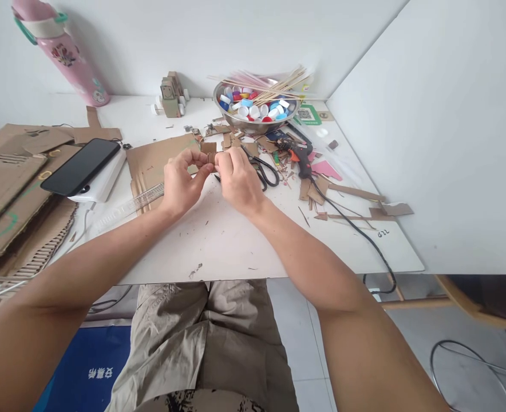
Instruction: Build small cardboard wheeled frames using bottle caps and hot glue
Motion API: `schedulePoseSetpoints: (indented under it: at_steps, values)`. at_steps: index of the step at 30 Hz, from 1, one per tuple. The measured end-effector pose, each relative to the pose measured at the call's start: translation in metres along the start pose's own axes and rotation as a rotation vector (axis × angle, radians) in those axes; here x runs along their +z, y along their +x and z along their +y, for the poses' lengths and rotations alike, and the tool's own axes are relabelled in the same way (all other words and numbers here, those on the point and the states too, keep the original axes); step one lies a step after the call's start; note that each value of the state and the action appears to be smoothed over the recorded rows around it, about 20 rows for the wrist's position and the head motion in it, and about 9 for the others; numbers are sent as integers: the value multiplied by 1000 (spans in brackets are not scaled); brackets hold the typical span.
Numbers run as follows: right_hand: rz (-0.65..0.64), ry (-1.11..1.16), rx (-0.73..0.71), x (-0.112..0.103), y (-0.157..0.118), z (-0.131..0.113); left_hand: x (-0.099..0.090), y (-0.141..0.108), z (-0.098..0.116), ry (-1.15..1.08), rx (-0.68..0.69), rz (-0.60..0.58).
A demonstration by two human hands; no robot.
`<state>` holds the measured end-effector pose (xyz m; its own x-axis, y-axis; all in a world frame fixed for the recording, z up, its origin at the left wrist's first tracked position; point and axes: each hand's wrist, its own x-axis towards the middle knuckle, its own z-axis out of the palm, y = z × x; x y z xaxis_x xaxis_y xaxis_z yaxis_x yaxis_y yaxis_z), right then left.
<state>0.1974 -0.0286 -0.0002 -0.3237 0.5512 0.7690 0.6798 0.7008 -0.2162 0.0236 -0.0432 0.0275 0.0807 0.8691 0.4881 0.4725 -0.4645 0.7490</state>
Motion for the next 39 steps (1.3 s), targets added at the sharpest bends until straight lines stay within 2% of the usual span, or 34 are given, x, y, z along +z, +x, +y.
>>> schedulePoseSetpoints:
  at_steps: [6, 12, 17, 21, 25, 28, 31, 33, 36, 39]
  values:
    - [-24, 56, 56, 4, 2, 6, 0, 5, 2, 17, 30, -4]
    - [29, 53, 81, 6, -1, 7, 0, 7, 4, 50, 48, -36]
    - [21, 49, 42, 8, -1, 6, -2, 7, 5, 1, -15, -27]
    - [-20, 1, 65, 10, 0, 3, -3, 7, 2, -19, -51, -23]
    - [-14, 76, 96, -7, 4, 5, -4, 9, -5, -77, -20, -8]
    - [8, 138, 157, -27, 8, 12, -6, 14, -16, -255, -49, -31]
    - [22, 177, 174, -39, 8, 22, -8, 21, -30, -458, -122, -83]
    - [1, 188, 177, -39, 8, 26, -10, 24, -36, -559, -177, -186]
    - [-83, 232, 172, -35, 6, 26, -15, 26, -39, -648, -246, -322]
    - [-214, 283, 180, -36, 4, 20, -19, 26, -39, -689, -286, -342]
